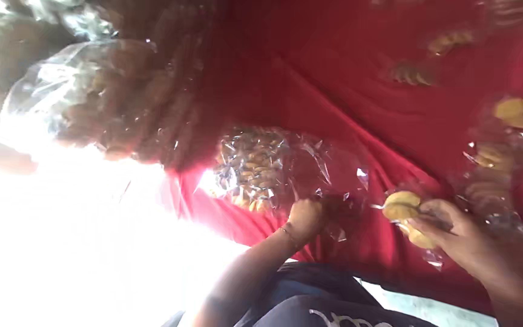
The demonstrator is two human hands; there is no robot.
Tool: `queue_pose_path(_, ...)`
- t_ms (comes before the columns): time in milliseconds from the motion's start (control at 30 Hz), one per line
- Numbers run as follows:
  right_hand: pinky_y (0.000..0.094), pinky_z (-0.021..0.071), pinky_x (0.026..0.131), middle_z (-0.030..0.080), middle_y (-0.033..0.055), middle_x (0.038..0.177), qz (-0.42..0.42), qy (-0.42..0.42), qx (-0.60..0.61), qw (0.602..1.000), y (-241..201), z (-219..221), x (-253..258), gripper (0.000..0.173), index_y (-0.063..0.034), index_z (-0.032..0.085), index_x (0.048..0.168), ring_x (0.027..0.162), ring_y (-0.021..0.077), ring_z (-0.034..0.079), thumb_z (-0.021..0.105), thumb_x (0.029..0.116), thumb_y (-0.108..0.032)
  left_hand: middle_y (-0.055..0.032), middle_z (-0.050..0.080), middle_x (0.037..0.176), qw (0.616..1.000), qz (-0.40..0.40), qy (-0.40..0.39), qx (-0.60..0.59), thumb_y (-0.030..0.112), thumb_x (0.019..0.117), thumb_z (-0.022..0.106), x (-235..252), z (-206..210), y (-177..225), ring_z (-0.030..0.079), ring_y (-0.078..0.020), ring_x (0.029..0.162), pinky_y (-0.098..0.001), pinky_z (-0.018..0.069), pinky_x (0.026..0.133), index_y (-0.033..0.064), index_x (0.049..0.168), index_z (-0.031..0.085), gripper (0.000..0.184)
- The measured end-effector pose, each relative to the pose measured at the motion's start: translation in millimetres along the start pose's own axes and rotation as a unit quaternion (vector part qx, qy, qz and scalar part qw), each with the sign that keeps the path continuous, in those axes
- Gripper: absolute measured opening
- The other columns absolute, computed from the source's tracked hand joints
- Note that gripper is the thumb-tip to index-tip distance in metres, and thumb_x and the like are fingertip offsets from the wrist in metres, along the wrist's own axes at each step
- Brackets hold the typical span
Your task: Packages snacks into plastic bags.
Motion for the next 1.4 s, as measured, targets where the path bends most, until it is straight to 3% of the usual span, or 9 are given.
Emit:
queue_pose_path(133, 0.0801, 0.0384, 0.094, 0.052, 0.0411, 0.13, -0.098, 0.021, -0.158, 0.982, -29, 4, 5, 0.044, 0.0063, 0.058, 0.133, 0.118, 0.0634, 0.052, 0.068, 0.0935, -0.012, -0.0194, 0.072, 0.106, 0.948, 0.192, 0.245, -0.065, 0.005, 0.0963, 0.059, -42, -6, 20, 0.073, -0.0314, 0.084, -0.0462, 0.0603, 0.071, -0.0017, 0.11, 0.071, 0.019)
queue_pose_path(267, 0.0356, 0.0535, 0.099, 0.073, 0.0144, 0.114, -0.314, -0.072, 0.013, 0.947, -99, 62, 2, 0.031, 0.003, 0.072, 0.111, 0.108, 0.0206, 0.07, 0.047, 0.0996, -0.01, -0.0182, 0.071, 0.094, 0.885, 0.299, 0.35, -0.071, -0.003, 0.0887, 0.062, -69, -9, 36, 0.071, -0.0269, 0.074, -0.0389, 0.0595, 0.063, -0.0032, 0.103, 0.07, 0.016)
queue_pose_path(433, 0.0316, 0.0538, 0.092, 0.064, 0.0221, 0.128, -0.241, -0.218, 0.143, 0.935, -133, 169, 56, 0.04, 0.0069, 0.054, 0.138, 0.106, 0.02, 0.066, 0.044, 0.1052, -0.014, -0.0165, 0.073, 0.102, 0.89, 0.388, 0.24, -0.007, 0.002, 0.0957, 0.062, -89, -4, 32, 0.073, -0.0282, 0.086, -0.0402, 0.0604, 0.073, 0.0009, 0.111, 0.07, 0.018)
queue_pose_path(633, 0.0363, 0.0427, 0.111, 0.06, 0.0232, 0.137, -0.164, -0.139, 0.106, 0.971, -164, 199, 73, 0.049, 0.007, 0.051, 0.141, 0.129, 0.025, 0.057, 0.058, 0.1026, -0.023, -0.0179, 0.074, 0.105, 0.878, 0.082, 0.462, -0.093, 0.001, 0.0916, 0.06, -140, -100, -97, 0.072, -0.0259, 0.099, -0.0416, 0.0567, 0.091, -0.0055, 0.108, 0.072, 0.022)
queue_pose_path(767, 0.0205, 0.0532, 0.071, 0.063, 0.0116, 0.108, -0.073, -0.226, 0.168, 0.957, -185, 198, 74, 0.033, 0.0077, 0.056, 0.13, 0.082, 0.0054, 0.062, 0.044, 0.1086, -0.013, -0.0174, 0.063, 0.131, 0.887, -0.096, 0.385, -0.236, 0.016, 0.108, 0.045, -129, -155, -202, 0.058, -0.0265, 0.124, -0.0466, 0.0437, 0.107, 0.0002, 0.126, 0.067, 0.033)
queue_pose_path(867, 0.0348, 0.0426, 0.111, 0.057, 0.0251, 0.14, -0.141, -0.239, 0.074, 0.958, -196, 205, 65, 0.046, 0.0088, 0.05, 0.143, 0.129, 0.026, 0.058, 0.056, 0.1012, -0.01, -0.0218, 0.063, 0.129, 0.882, -0.164, 0.294, -0.33, 0.03, 0.1114, 0.039, -100, -173, -237, 0.06, -0.0277, 0.12, -0.0465, 0.0435, 0.106, -0.0034, 0.133, 0.059, 0.044)
queue_pose_path(1000, 0.0381, 0.0364, 0.116, 0.047, 0.0339, 0.147, -0.173, -0.168, 0.069, 0.968, -210, 224, 47, 0.059, 0.0163, 0.041, 0.146, 0.138, 0.0375, 0.049, 0.061, 0.0932, -0.002, -0.026, 0.064, 0.122, 0.93, -0.142, 0.226, -0.254, 0.028, 0.1083, 0.05, -75, -179, -255, 0.063, -0.0349, 0.115, -0.0534, 0.0456, 0.102, -0.0045, 0.135, 0.055, 0.043)
queue_pose_path(1133, 0.0194, 0.0487, 0.097, 0.064, 0.0246, 0.125, -0.182, -0.139, 0.177, 0.957, -217, 223, 55, 0.037, 0.0144, 0.059, 0.129, 0.111, 0.01, 0.063, 0.052, 0.0995, -0.008, -0.0204, 0.067, 0.12, 0.94, -0.095, 0.203, -0.257, 0.026, 0.1057, 0.056, -70, -182, -266, 0.064, -0.0263, 0.111, -0.0461, 0.0481, 0.101, -0.0021, 0.136, 0.057, 0.041)
queue_pose_path(1400, 0.0186, 0.0471, 0.105, 0.059, 0.0185, 0.137, -0.207, -0.218, 0.25, 0.92, -225, 228, 57, 0.053, 0.0168, 0.048, 0.138, 0.123, 0.0042, 0.059, 0.063, 0.0958, -0.012, -0.0015, 0.068, 0.1, 0.92, -0.011, 0.177, -0.349, 0.011, 0.104, 0.054, -92, -168, -276, 0.063, -0.0018, 0.087, -0.0232, 0.0526, 0.083, 0.0033, 0.116, 0.065, 0.018)
Point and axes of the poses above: each hand's wrist, its own x-axis towards the middle knuckle, its own z-axis out of the palm, y = z × x, the point moved 3 cm from there along x, towards the middle knuckle
